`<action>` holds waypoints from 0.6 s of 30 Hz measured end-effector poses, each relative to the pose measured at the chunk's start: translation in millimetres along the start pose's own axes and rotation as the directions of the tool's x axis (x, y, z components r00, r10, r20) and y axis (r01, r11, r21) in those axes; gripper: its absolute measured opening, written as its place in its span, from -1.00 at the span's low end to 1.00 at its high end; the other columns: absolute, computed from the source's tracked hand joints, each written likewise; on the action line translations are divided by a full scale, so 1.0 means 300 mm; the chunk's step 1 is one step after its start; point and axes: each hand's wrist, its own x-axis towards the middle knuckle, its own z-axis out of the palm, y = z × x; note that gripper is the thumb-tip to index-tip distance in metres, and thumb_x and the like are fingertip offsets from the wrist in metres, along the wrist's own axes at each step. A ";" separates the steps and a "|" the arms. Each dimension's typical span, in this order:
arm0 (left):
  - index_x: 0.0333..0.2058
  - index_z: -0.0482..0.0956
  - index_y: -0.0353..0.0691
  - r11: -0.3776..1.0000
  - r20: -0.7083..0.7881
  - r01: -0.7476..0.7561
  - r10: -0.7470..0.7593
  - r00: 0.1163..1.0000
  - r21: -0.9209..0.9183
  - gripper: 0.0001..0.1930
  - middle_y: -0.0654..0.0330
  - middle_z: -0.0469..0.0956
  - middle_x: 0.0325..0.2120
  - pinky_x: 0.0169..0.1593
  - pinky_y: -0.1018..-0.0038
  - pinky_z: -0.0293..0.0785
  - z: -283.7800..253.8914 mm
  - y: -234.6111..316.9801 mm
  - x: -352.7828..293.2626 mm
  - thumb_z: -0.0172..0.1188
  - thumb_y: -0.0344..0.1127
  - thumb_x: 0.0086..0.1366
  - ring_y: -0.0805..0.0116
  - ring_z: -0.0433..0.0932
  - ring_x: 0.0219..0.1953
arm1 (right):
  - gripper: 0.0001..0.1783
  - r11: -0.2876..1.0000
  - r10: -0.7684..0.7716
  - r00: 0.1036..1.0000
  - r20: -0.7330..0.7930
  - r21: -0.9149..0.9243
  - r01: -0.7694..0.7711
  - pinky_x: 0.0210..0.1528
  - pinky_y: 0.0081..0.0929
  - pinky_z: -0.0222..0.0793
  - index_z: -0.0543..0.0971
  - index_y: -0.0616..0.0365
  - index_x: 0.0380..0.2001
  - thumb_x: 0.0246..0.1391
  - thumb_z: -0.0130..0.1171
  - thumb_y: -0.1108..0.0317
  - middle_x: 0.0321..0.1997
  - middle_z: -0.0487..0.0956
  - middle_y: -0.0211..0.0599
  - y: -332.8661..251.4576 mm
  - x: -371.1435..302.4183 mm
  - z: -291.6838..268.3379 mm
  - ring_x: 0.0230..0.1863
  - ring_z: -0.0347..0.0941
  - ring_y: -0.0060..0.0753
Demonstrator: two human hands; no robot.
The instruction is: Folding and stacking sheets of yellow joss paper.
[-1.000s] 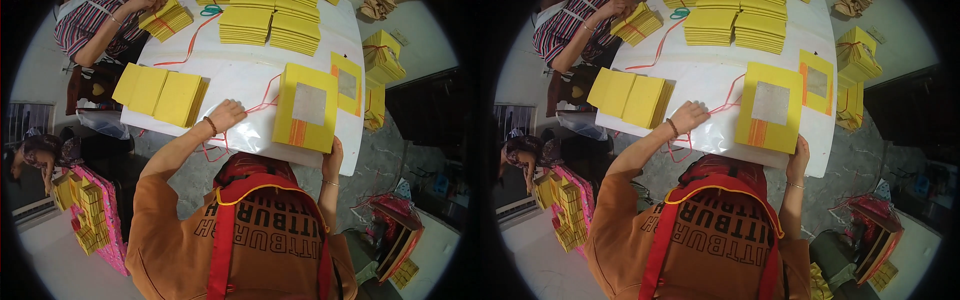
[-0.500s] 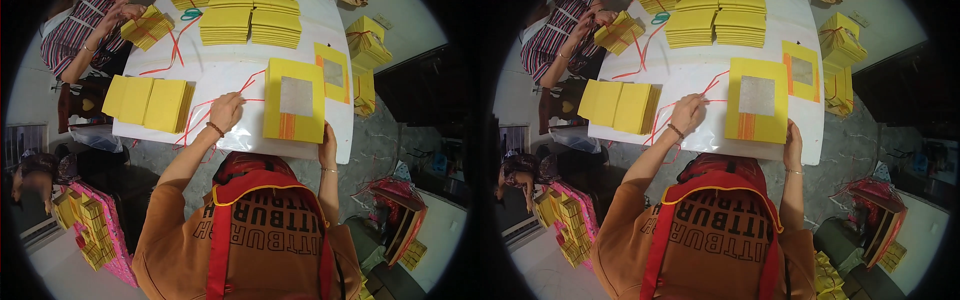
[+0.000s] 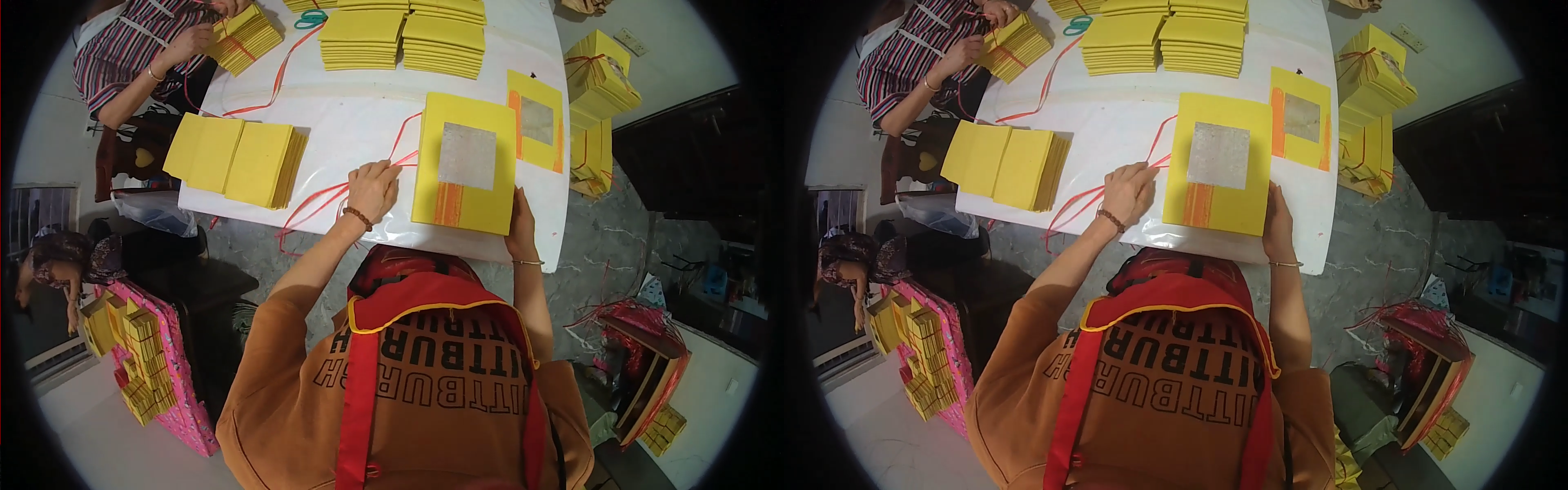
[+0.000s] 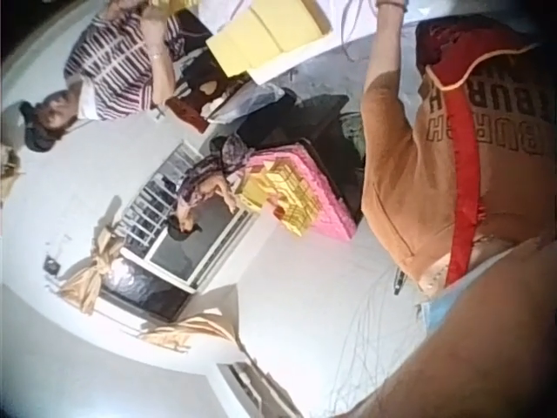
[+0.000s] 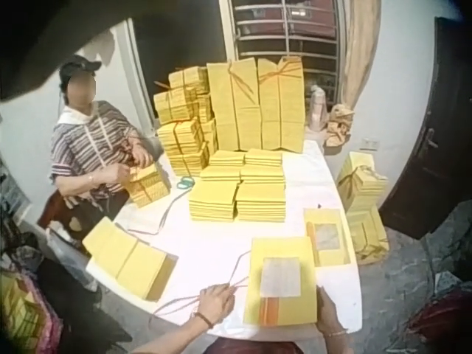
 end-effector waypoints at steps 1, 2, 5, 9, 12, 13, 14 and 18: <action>-0.21 0.55 -0.14 1.000 -0.071 -0.016 0.016 0.997 -0.012 -0.77 0.14 0.53 -0.23 -0.10 0.27 0.22 0.000 0.018 0.000 0.09 -0.34 0.12 0.19 0.41 -0.11 | -0.45 0.999 0.002 1.000 -0.010 -0.033 -0.003 0.24 -0.41 0.04 0.23 0.24 0.17 0.31 -0.40 0.07 0.19 0.31 -0.26 -0.002 0.008 0.002 0.21 0.19 -0.38; -0.19 0.55 -0.16 1.000 -0.099 -0.027 0.026 0.995 -0.010 -0.76 0.08 0.52 -0.20 -0.09 0.27 0.25 0.005 0.036 -0.001 0.07 -0.36 0.14 0.15 0.42 -0.11 | -0.45 0.999 0.001 1.000 -0.004 -0.034 -0.001 0.24 -0.41 0.04 0.23 0.24 0.17 0.31 -0.40 0.07 0.19 0.31 -0.26 -0.005 0.012 0.004 0.21 0.19 -0.38; -0.20 0.55 -0.19 0.943 -0.204 0.009 -0.081 0.976 -0.331 -0.78 0.05 0.50 -0.18 -0.07 0.33 0.30 0.061 0.063 0.009 0.03 -0.36 0.19 0.07 0.44 -0.13 | -0.44 1.000 -0.027 0.999 0.031 0.006 0.026 0.24 -0.42 0.04 0.22 0.24 0.17 0.31 -0.40 0.06 0.20 0.30 -0.25 -0.014 0.035 0.022 0.21 0.19 -0.38; -0.05 0.44 -0.29 -0.017 0.405 0.459 -0.502 0.764 -0.888 -0.65 0.18 0.50 -0.15 -0.04 0.46 0.33 0.084 0.162 0.031 -0.10 -0.16 0.37 0.34 0.45 -0.14 | -0.44 0.998 -0.029 0.998 0.049 0.060 0.026 0.23 -0.45 0.07 0.22 0.22 0.18 0.31 -0.37 0.04 0.21 0.29 -0.26 0.003 0.066 0.014 0.21 0.19 -0.40; 0.01 0.38 -0.34 -0.112 0.412 0.407 -0.446 0.794 -0.906 -0.55 0.22 0.48 -0.13 0.00 0.51 0.32 0.109 0.163 0.027 -0.16 -0.07 0.39 0.46 0.42 -0.10 | -0.45 0.997 0.006 0.999 0.045 0.077 -0.009 0.20 -0.48 0.11 0.23 0.21 0.18 0.30 -0.36 0.04 0.19 0.31 -0.28 0.009 0.072 0.013 0.19 0.21 -0.42; 0.02 0.37 -0.34 -0.174 0.432 0.396 -0.424 0.796 -0.901 -0.55 0.20 0.47 -0.11 0.01 0.53 0.32 0.112 0.159 0.027 -0.17 -0.06 0.39 0.45 0.42 -0.08 | -0.45 0.996 0.023 0.999 0.040 0.086 -0.027 0.19 -0.49 0.13 0.24 0.21 0.17 0.30 -0.36 0.05 0.17 0.32 -0.29 0.007 0.073 0.019 0.16 0.23 -0.43; 0.04 0.36 -0.35 -0.118 0.477 0.473 -0.405 0.780 -0.873 -0.52 0.17 0.46 -0.08 0.04 0.52 0.31 0.109 0.150 0.023 -0.20 -0.04 0.39 0.43 0.41 -0.04 | -0.45 0.996 0.021 0.999 0.036 0.085 -0.024 0.19 -0.49 0.13 0.24 0.21 0.17 0.30 -0.36 0.05 0.17 0.32 -0.29 0.007 0.075 0.019 0.16 0.23 -0.43; 0.04 0.35 -0.36 -0.223 0.467 0.410 -0.428 0.774 -0.884 -0.52 0.17 0.46 -0.09 0.01 0.53 0.33 0.160 0.128 0.031 -0.21 -0.05 0.39 0.42 0.43 -0.08 | -0.49 0.997 0.057 0.996 0.067 0.052 -0.060 0.12 -0.52 0.20 0.26 0.19 0.15 0.30 -0.32 0.08 0.11 0.36 -0.35 -0.014 0.082 0.025 0.08 0.28 -0.49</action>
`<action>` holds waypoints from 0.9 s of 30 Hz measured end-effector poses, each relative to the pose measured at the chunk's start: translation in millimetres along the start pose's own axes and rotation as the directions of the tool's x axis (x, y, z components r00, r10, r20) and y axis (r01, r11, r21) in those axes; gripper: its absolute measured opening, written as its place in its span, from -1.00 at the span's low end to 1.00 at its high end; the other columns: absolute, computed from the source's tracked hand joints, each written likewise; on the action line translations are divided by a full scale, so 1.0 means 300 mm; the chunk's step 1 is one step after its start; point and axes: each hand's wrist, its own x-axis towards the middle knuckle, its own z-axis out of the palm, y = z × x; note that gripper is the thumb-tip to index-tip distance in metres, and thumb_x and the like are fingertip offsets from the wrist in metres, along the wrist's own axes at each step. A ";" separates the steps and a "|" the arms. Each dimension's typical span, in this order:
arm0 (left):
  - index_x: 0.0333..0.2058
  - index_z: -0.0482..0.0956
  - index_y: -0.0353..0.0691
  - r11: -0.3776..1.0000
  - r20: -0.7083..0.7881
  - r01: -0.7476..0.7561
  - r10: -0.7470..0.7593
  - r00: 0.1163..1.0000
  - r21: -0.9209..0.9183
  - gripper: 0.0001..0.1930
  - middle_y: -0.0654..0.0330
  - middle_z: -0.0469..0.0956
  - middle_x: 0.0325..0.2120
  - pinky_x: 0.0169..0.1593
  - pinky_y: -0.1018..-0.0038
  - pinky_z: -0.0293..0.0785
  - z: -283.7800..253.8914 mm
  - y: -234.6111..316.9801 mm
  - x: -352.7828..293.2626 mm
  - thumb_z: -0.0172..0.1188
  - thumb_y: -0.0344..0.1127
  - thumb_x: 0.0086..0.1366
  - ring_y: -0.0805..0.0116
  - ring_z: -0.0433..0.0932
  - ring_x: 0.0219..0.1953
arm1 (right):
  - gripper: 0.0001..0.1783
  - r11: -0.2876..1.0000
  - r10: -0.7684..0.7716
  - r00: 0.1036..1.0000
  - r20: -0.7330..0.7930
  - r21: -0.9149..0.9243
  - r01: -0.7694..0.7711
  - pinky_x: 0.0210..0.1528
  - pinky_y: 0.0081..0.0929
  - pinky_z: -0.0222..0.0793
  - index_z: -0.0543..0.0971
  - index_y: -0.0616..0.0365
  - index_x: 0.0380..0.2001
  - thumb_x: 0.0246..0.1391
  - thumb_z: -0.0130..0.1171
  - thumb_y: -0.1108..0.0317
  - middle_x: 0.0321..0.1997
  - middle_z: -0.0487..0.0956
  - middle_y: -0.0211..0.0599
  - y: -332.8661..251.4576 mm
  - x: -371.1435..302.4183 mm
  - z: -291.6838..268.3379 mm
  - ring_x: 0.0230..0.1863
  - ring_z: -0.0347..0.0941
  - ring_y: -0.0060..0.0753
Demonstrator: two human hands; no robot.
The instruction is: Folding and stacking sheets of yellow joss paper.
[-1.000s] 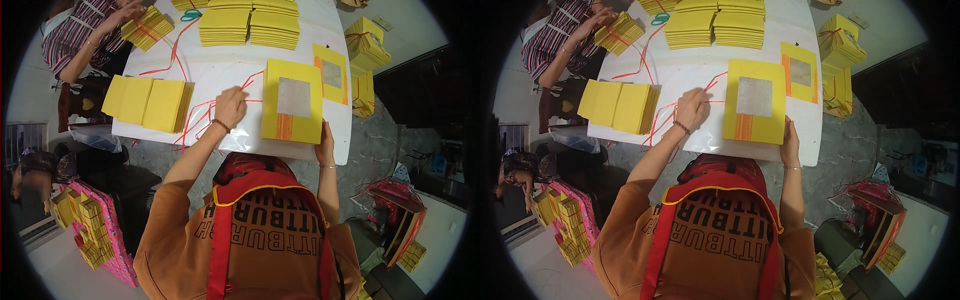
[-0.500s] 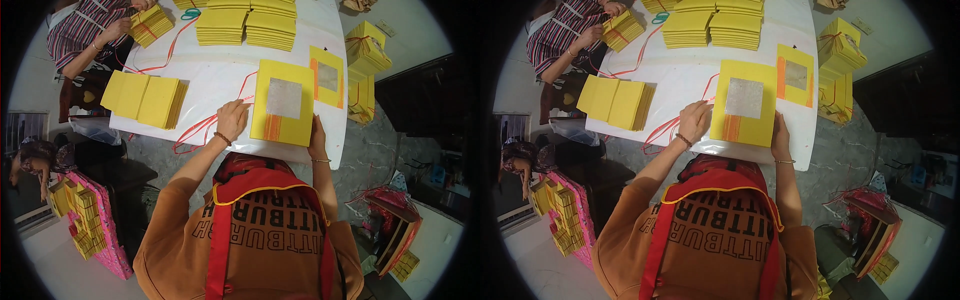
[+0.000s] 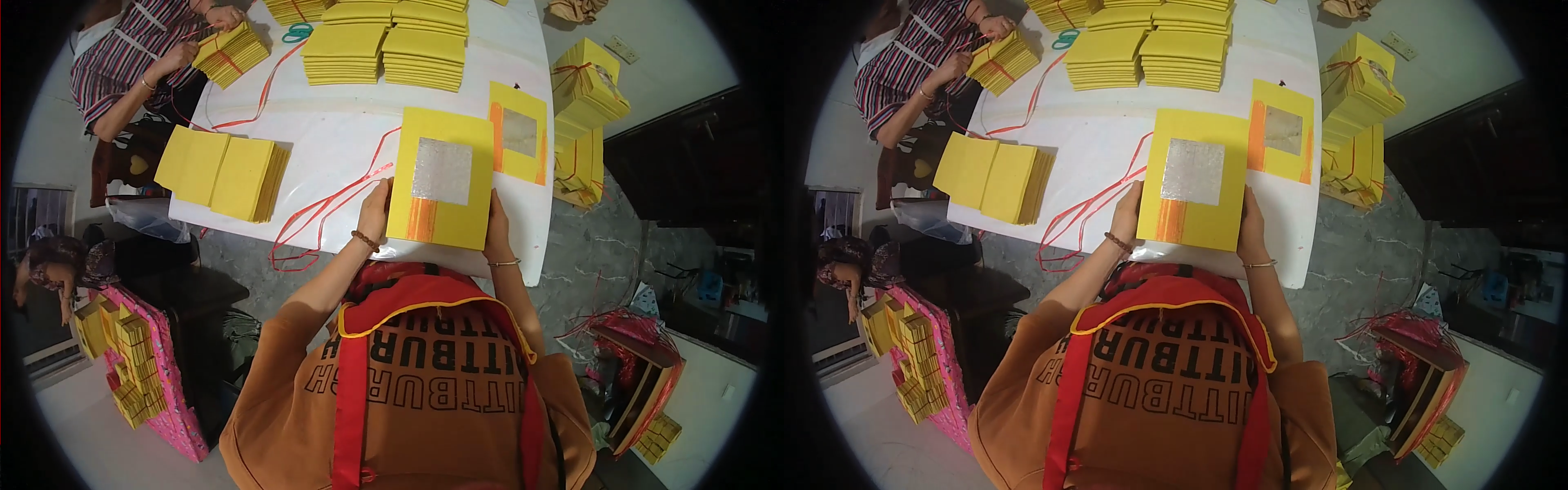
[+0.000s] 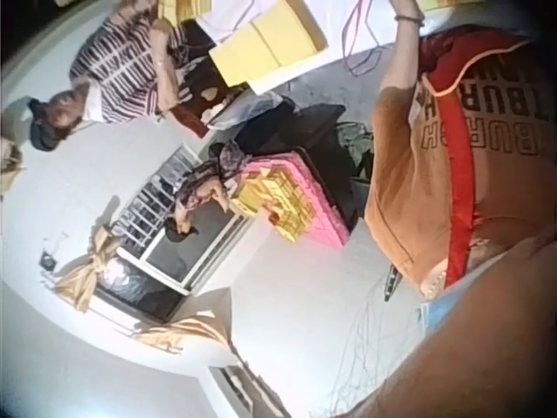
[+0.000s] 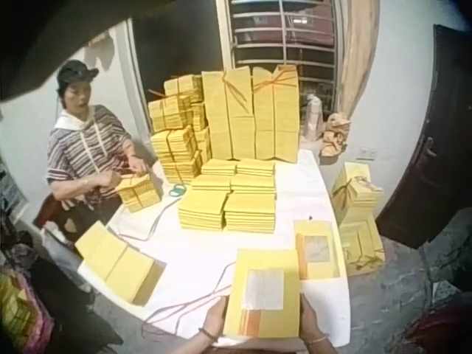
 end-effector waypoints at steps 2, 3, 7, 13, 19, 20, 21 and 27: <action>0.01 0.37 -0.33 0.996 -0.039 -0.030 0.034 0.999 0.079 -0.54 0.19 0.47 -0.13 -0.03 0.53 0.35 0.016 -0.002 -0.010 -0.19 -0.05 0.38 0.45 0.44 -0.12 | -0.50 1.000 0.003 1.000 0.009 0.011 -0.003 0.10 -0.53 0.22 0.26 0.19 0.14 0.30 -0.31 0.10 0.09 0.37 -0.37 -0.005 -0.004 0.008 0.06 0.29 -0.51; -0.02 0.39 -0.29 0.986 -0.077 -0.064 0.077 0.994 0.157 -0.56 0.21 0.48 -0.16 -0.07 0.52 0.38 0.029 -0.002 -0.018 -0.17 -0.04 0.37 0.47 0.45 -0.15 | -0.51 1.000 -0.029 0.999 0.025 -0.009 0.029 0.10 -0.54 0.22 0.25 0.19 0.15 0.29 -0.30 0.11 0.09 0.36 -0.37 -0.006 -0.007 0.011 0.06 0.28 -0.51; -0.02 0.39 -0.29 0.995 -0.080 -0.024 0.032 0.996 0.101 -0.58 0.22 0.48 -0.18 -0.08 0.54 0.37 0.043 -0.003 -0.041 -0.14 -0.08 0.36 0.49 0.45 -0.16 | -0.51 0.996 -0.042 0.999 0.001 -0.078 0.042 0.08 -0.55 0.23 0.23 0.20 0.16 0.29 -0.29 0.12 0.10 0.36 -0.36 -0.002 -0.014 0.019 0.07 0.28 -0.52; 0.01 0.40 -0.34 0.958 -0.071 -0.118 0.141 0.987 0.260 -0.58 0.21 0.48 -0.14 -0.04 0.54 0.34 0.002 -0.025 -0.037 -0.12 -0.14 0.35 0.48 0.43 -0.13 | -0.49 0.992 -0.061 0.997 0.038 -0.109 0.064 0.07 -0.56 0.23 0.23 0.20 0.16 0.28 -0.26 0.10 0.12 0.35 -0.37 -0.009 -0.024 -0.004 0.07 0.28 -0.53; -0.08 0.48 -0.28 0.935 -0.042 0.001 0.015 0.999 0.355 -0.62 0.30 0.53 -0.26 -0.17 0.56 0.35 -0.039 0.116 -0.045 -0.09 -0.11 0.34 0.59 0.42 -0.30 | -0.42 0.933 -0.193 0.979 -0.066 -0.322 0.162 0.20 -0.29 0.10 0.20 0.19 0.19 0.26 -0.23 0.02 0.23 0.24 -0.24 -0.056 -0.016 -0.084 0.24 0.15 -0.32; -0.04 0.46 -0.24 0.940 -0.041 0.021 -0.007 0.999 0.342 -0.61 0.27 0.53 -0.19 -0.15 0.58 0.34 -0.020 0.147 -0.065 -0.10 -0.09 0.35 0.56 0.43 -0.24 | -0.42 0.935 -0.185 0.980 -0.072 -0.319 0.153 0.20 -0.29 0.10 0.20 0.19 0.19 0.26 -0.23 0.02 0.23 0.24 -0.24 -0.064 -0.031 -0.085 0.24 0.15 -0.32; -0.04 0.46 -0.24 0.939 -0.050 0.027 -0.010 0.999 0.342 -0.61 0.27 0.53 -0.19 -0.15 0.58 0.34 -0.007 0.162 -0.085 -0.10 -0.09 0.35 0.56 0.43 -0.24 | -0.40 0.931 -0.213 0.976 -0.046 -0.313 0.188 0.24 -0.24 0.03 0.17 0.16 0.21 0.25 -0.23 0.00 0.27 0.19 -0.22 -0.085 -0.048 -0.071 0.28 0.09 -0.29; 0.14 0.28 -0.27 0.899 0.006 -0.098 0.105 0.994 0.427 -0.44 0.14 0.37 0.06 0.07 0.43 0.26 0.031 0.123 -0.178 -0.20 0.05 0.36 0.37 0.36 0.05 | -0.33 0.919 -0.270 0.962 0.037 -0.288 0.269 0.33 -0.23 -0.18 0.00 0.13 0.29 0.26 -0.29 -0.04 0.37 -0.01 -0.18 -0.074 -0.120 -0.026 0.38 -0.12 -0.25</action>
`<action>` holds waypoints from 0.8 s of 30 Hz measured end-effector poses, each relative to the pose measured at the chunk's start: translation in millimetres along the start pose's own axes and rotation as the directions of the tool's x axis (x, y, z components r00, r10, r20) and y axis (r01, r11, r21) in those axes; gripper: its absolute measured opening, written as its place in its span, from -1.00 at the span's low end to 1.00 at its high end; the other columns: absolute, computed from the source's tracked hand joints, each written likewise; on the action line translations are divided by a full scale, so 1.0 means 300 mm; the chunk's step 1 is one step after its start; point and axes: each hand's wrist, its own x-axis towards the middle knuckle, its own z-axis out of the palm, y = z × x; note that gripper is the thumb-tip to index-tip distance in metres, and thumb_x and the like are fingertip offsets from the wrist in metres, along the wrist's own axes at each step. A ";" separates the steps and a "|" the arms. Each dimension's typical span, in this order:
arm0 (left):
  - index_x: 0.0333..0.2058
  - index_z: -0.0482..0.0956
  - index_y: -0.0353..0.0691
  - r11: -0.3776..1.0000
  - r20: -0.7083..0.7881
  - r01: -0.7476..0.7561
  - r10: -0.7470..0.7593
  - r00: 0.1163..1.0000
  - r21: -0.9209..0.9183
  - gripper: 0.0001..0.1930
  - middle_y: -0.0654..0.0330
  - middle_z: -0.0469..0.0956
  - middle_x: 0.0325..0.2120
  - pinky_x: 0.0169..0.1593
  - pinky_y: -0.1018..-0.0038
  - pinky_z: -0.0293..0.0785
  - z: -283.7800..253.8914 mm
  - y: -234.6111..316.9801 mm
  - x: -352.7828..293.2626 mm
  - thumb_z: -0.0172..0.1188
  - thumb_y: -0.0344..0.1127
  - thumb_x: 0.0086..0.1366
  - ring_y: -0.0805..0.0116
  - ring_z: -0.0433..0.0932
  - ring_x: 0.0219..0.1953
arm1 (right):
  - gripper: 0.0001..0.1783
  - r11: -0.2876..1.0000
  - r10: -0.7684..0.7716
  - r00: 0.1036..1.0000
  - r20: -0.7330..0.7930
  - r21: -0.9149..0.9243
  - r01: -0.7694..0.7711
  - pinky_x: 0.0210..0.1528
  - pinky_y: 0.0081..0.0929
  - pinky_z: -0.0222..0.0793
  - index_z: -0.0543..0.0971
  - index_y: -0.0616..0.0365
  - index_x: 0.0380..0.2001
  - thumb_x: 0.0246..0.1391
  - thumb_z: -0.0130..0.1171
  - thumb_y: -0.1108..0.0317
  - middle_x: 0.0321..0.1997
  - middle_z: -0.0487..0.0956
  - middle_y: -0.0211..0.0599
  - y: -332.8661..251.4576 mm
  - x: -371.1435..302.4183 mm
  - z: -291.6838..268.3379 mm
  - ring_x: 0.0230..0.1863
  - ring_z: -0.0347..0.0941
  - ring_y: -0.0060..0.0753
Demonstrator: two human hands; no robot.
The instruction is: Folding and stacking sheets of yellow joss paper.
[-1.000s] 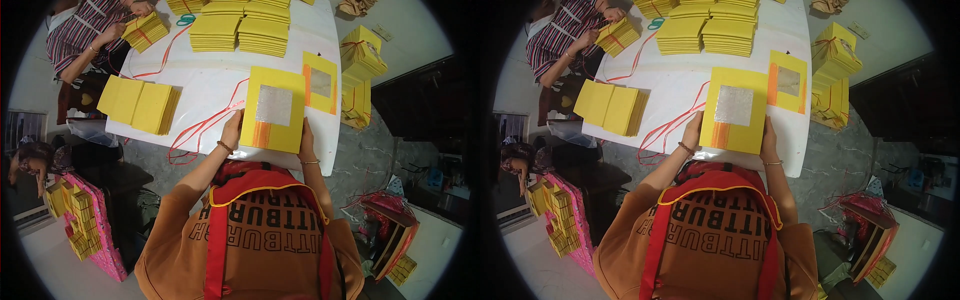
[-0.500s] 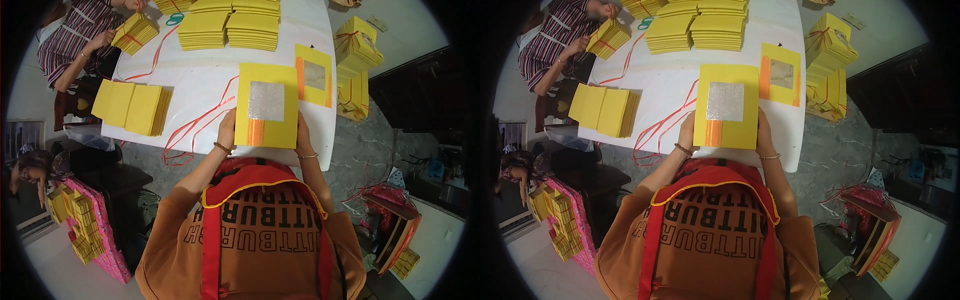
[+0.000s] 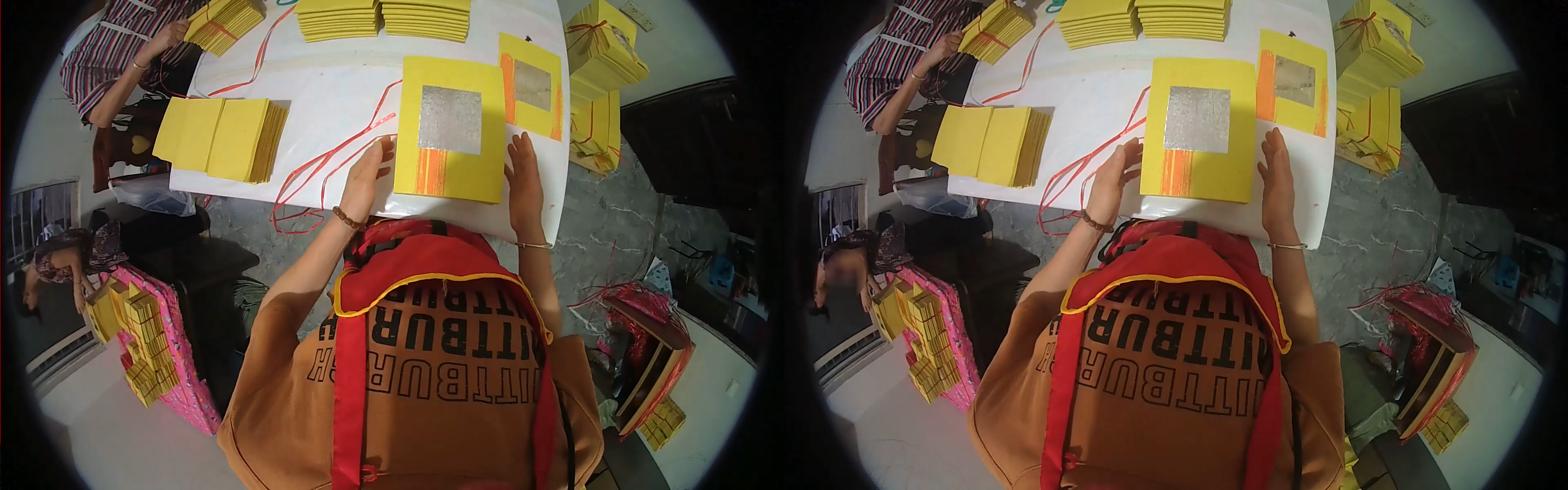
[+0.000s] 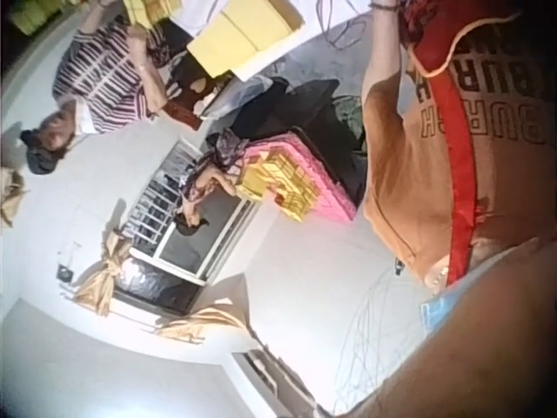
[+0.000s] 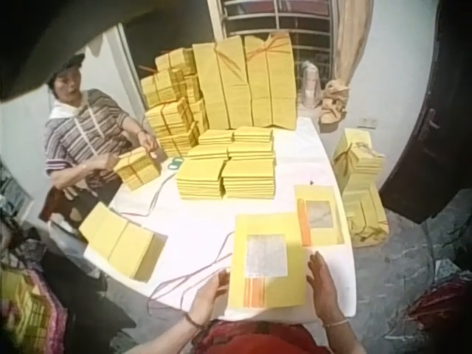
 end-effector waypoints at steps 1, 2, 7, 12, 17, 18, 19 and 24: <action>0.18 0.21 -0.30 0.999 0.033 0.000 0.001 0.999 -0.032 -0.43 0.12 0.32 0.10 0.12 0.40 0.22 0.004 -0.001 -0.016 -0.17 0.01 0.36 0.28 0.30 0.13 | -0.32 0.999 -0.031 0.999 0.009 -0.030 0.031 0.34 -0.24 -0.22 -0.04 0.13 0.30 0.26 -0.31 -0.05 0.39 -0.05 -0.17 0.004 -0.015 0.013 0.40 -0.16 -0.25; 0.18 0.21 -0.30 0.999 0.034 0.003 -0.001 0.999 -0.032 -0.43 0.12 0.32 0.10 0.12 0.40 0.22 0.015 -0.001 -0.032 -0.17 0.01 0.36 0.28 0.30 0.13 | -0.32 0.999 -0.029 1.000 0.007 -0.031 0.029 0.34 -0.24 -0.22 -0.04 0.13 0.30 0.26 -0.31 -0.05 0.39 -0.05 -0.17 0.008 -0.029 0.031 0.40 -0.16 -0.25; 0.08 0.34 -0.26 0.558 0.217 -0.528 0.528 0.821 0.641 -0.47 0.06 0.39 -0.02 0.05 0.34 0.27 0.022 0.062 -0.077 0.18 -0.19 0.17 0.17 0.33 0.04 | -0.46 0.844 -0.294 0.948 0.125 -0.430 0.319 0.34 -0.29 -0.19 0.09 0.05 0.21 0.21 -0.21 0.10 0.31 0.06 -0.18 -0.010 -0.046 0.033 0.38 -0.11 -0.21; -0.13 0.51 -0.19 0.217 0.654 -0.798 0.474 0.589 0.561 -0.60 0.15 0.44 -0.24 -0.10 0.31 0.31 -0.022 0.142 -0.056 0.29 -0.25 0.01 0.15 0.37 -0.16 | -0.69 0.570 -0.358 0.867 0.346 -0.655 0.497 0.27 -0.34 -0.01 0.50 0.10 -0.10 0.07 0.08 0.29 0.04 0.46 -0.20 -0.042 -0.045 0.019 0.28 0.13 -0.21; -0.23 0.53 -0.21 0.074 0.726 -0.827 0.439 0.529 0.558 -0.71 0.17 0.47 -0.29 -0.17 0.34 0.35 -0.021 0.149 -0.025 0.26 -0.29 0.04 0.18 0.42 -0.23 | -0.82 0.754 -0.278 0.922 0.271 -0.533 0.384 0.13 -0.36 0.23 0.58 0.14 -0.24 0.05 0.11 0.40 -0.07 0.53 -0.27 -0.017 -0.017 0.005 0.20 0.25 -0.21; -0.25 0.54 -0.21 0.069 0.737 -0.834 0.433 0.519 0.547 -0.74 0.17 0.48 -0.33 -0.21 0.35 0.37 -0.019 0.152 -0.020 0.25 -0.30 0.04 0.19 0.44 -0.27 | -0.82 0.777 -0.275 0.923 0.268 -0.503 0.378 0.14 -0.36 0.21 0.58 0.14 -0.24 0.06 0.10 0.41 -0.08 0.54 -0.27 -0.016 -0.016 0.007 0.20 0.25 -0.21; -0.25 0.54 -0.21 0.070 0.739 -0.835 0.431 0.518 0.545 -0.74 0.17 0.48 -0.33 -0.21 0.35 0.37 -0.016 0.155 -0.016 0.25 -0.30 0.04 0.19 0.44 -0.27 | -0.82 0.799 -0.272 0.925 0.265 -0.473 0.371 0.15 -0.36 0.20 0.58 0.13 -0.24 0.07 0.09 0.41 -0.10 0.54 -0.28 -0.014 -0.017 0.009 0.20 0.25 -0.22; -0.35 0.54 -0.28 0.225 0.698 -0.825 0.446 0.560 0.518 -0.87 0.16 0.51 -0.43 -0.28 0.39 0.42 -0.011 0.167 0.014 0.18 -0.39 0.11 0.20 0.47 -0.36 | -0.79 0.818 -0.284 0.923 0.261 -0.437 0.375 0.19 -0.36 0.14 0.58 0.16 -0.25 0.14 0.00 0.35 -0.12 0.55 -0.29 -0.008 -0.020 0.007 0.21 0.21 -0.25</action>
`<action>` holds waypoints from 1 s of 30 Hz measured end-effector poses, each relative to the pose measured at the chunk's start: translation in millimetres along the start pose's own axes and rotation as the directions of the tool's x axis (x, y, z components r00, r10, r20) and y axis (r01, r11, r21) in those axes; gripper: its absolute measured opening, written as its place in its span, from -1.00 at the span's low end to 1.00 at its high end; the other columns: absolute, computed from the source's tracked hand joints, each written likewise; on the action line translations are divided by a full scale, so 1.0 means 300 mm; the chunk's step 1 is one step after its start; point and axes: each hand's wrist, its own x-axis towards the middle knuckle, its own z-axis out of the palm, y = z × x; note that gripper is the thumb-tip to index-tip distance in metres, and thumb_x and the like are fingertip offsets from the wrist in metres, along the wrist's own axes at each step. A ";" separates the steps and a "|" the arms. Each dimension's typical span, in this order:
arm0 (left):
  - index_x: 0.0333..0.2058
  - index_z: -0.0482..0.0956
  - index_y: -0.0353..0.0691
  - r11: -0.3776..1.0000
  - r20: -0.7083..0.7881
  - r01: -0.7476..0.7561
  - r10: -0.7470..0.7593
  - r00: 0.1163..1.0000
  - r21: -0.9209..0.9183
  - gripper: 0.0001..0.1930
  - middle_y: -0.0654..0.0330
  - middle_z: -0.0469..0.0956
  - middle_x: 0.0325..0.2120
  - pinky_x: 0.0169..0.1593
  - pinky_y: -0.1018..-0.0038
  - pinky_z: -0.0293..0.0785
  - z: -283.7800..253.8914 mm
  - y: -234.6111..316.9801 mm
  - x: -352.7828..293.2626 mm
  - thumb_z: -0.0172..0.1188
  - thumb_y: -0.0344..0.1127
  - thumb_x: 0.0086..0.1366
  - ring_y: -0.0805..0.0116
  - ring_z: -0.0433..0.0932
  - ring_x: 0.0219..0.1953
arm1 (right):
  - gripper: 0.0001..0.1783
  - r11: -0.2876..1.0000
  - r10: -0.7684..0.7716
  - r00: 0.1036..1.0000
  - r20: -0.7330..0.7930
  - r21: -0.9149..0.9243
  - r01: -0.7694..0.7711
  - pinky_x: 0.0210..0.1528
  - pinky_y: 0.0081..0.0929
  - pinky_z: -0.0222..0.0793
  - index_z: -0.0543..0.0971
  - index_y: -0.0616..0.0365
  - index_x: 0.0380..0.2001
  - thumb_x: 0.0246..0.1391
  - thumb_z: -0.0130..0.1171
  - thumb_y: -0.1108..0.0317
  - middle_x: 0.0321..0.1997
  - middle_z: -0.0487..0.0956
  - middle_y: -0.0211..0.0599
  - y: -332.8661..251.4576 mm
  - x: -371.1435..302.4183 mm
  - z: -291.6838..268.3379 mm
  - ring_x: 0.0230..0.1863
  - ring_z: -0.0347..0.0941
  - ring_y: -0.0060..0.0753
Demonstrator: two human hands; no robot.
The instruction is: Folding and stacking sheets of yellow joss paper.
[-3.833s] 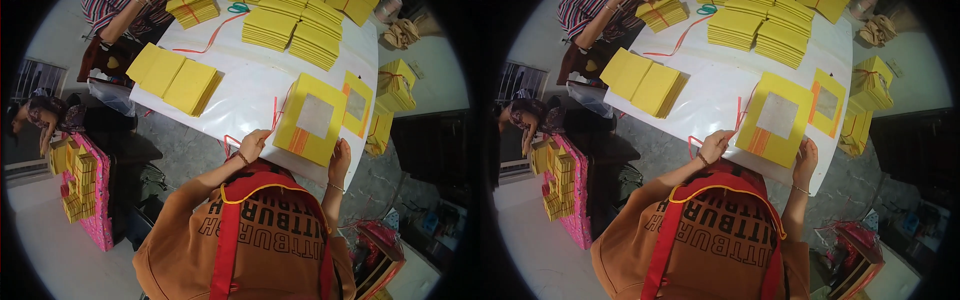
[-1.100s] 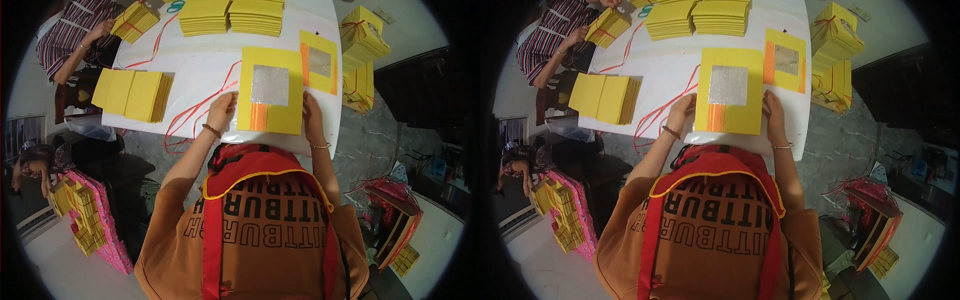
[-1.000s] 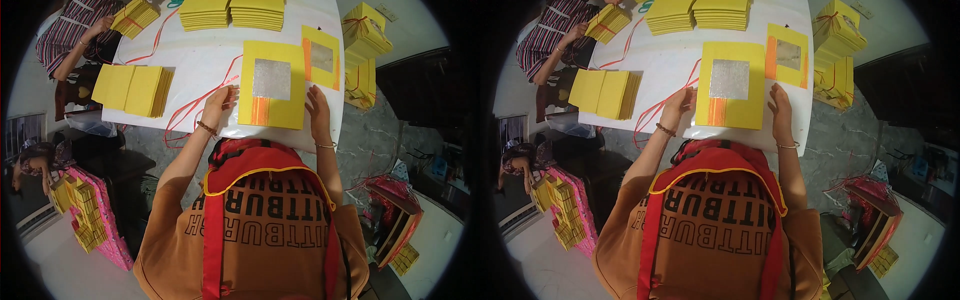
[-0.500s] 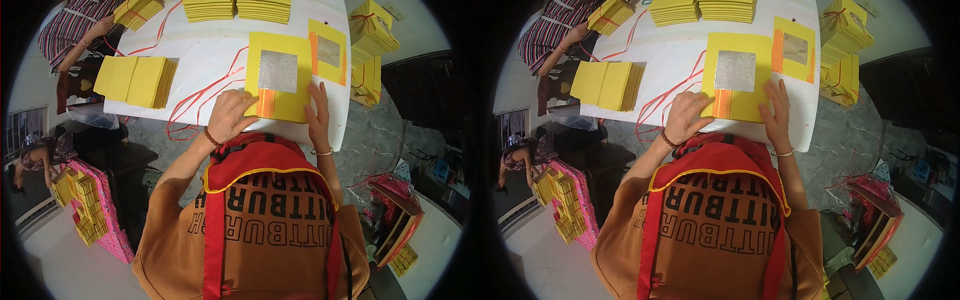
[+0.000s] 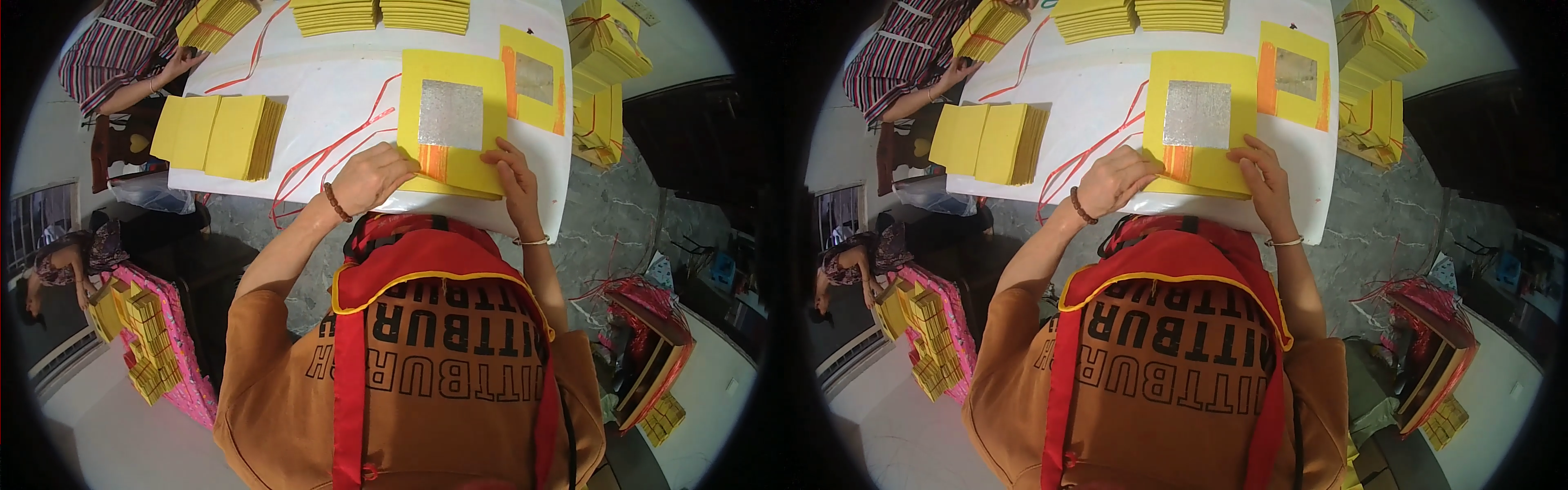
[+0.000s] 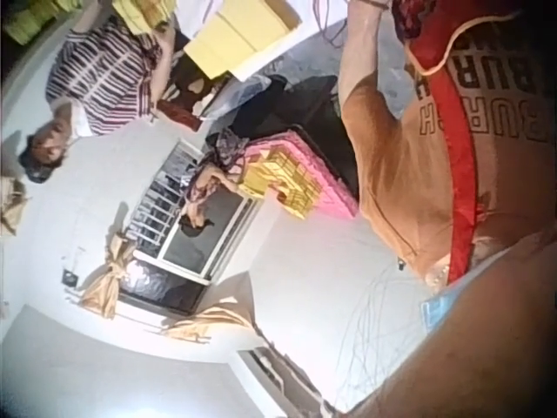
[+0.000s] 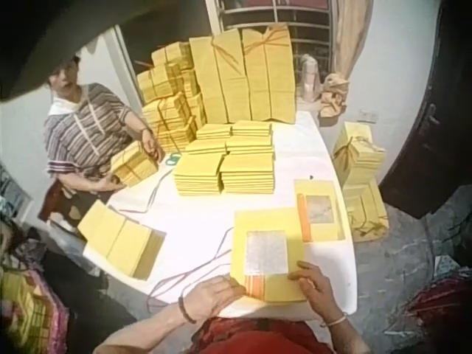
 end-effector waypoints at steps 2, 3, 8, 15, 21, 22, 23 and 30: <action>-0.37 0.54 -0.29 0.997 0.010 0.048 -0.048 0.999 -0.054 -0.88 0.13 0.52 -0.43 -0.28 0.38 0.42 -0.001 -0.015 0.002 0.16 -0.39 0.12 0.18 0.48 -0.37 | -0.75 0.998 0.024 1.000 0.000 0.063 -0.024 0.21 -0.36 0.11 0.57 0.18 -0.25 0.18 -0.05 0.31 -0.12 0.55 -0.29 0.002 0.001 -0.002 0.22 0.19 -0.26; -0.38 0.54 -0.31 0.990 0.022 0.095 -0.093 0.995 -0.108 -0.88 0.11 0.53 -0.42 -0.28 0.37 0.42 -0.002 -0.021 0.003 0.14 -0.39 0.14 0.17 0.49 -0.37 | -0.71 0.995 0.046 0.999 0.002 0.091 -0.046 0.22 -0.35 0.08 0.57 0.20 -0.26 0.20 -0.10 0.28 -0.12 0.54 -0.30 0.003 0.002 -0.002 0.23 0.18 -0.26; -0.39 0.53 -0.32 0.971 0.069 0.175 -0.166 0.984 -0.165 -0.88 0.10 0.54 -0.43 -0.29 0.37 0.42 -0.003 -0.032 0.014 0.10 -0.39 0.17 0.15 0.50 -0.38 | -0.62 0.987 0.086 0.996 0.014 0.133 -0.087 0.25 -0.32 0.03 0.55 0.24 -0.22 0.23 -0.17 0.19 -0.11 0.53 -0.29 0.006 0.001 -0.007 0.24 0.14 -0.26; -0.37 0.52 -0.32 0.991 0.027 0.072 -0.069 0.997 -0.115 -0.90 0.10 0.52 -0.45 -0.30 0.38 0.42 -0.005 -0.020 0.001 0.09 -0.41 0.17 0.14 0.49 -0.39 | -0.62 0.995 -0.072 0.987 0.145 -0.052 0.080 0.22 -0.30 0.11 0.51 0.10 -0.13 -0.10 0.22 0.35 -0.03 0.49 -0.35 -0.011 0.001 -0.020 0.27 0.11 -0.20; -0.26 0.52 -0.23 0.997 0.021 -0.046 0.044 0.999 0.066 -0.80 0.13 0.51 -0.33 -0.31 0.41 0.43 0.006 -0.003 -0.004 0.09 -0.46 0.09 0.20 0.48 -0.37 | -0.56 0.993 -0.044 0.991 0.130 -0.101 0.057 0.21 -0.33 0.15 0.53 0.07 -0.20 -0.27 0.27 0.60 -0.08 0.51 -0.39 0.002 0.006 -0.019 0.26 0.14 -0.18; -0.26 0.52 -0.23 0.997 0.020 -0.045 0.044 0.999 0.068 -0.80 0.13 0.51 -0.33 -0.31 0.41 0.43 0.005 -0.003 -0.004 0.09 -0.46 0.09 0.20 0.48 -0.37 | -0.59 0.995 -0.053 0.991 0.121 -0.076 0.062 0.22 -0.31 0.14 0.54 0.08 -0.22 -0.26 0.26 0.59 -0.09 0.52 -0.39 0.009 0.005 -0.019 0.25 0.14 -0.16; -0.19 0.51 -0.17 0.981 0.060 -0.139 0.132 0.989 0.133 -0.72 0.15 0.49 -0.28 -0.30 0.39 0.41 0.001 -0.002 -0.001 0.11 -0.46 0.06 0.23 0.47 -0.36 | -0.59 0.995 -0.054 0.991 0.122 -0.075 0.064 0.22 -0.31 0.14 0.54 0.08 -0.22 -0.26 0.26 0.59 -0.09 0.52 -0.39 0.011 0.006 -0.018 0.25 0.14 -0.16; -0.14 0.52 -0.12 0.968 0.138 -0.203 0.183 0.973 0.149 -0.65 0.21 0.46 -0.18 -0.16 0.38 0.38 0.004 0.000 -0.013 0.22 -0.30 0.03 0.26 0.43 -0.21 | -0.69 0.991 -0.090 0.988 0.124 -0.084 0.100 0.21 -0.28 0.12 0.56 0.09 -0.30 -0.23 0.25 0.58 -0.14 0.55 -0.39 0.010 0.010 -0.017 0.22 0.17 -0.13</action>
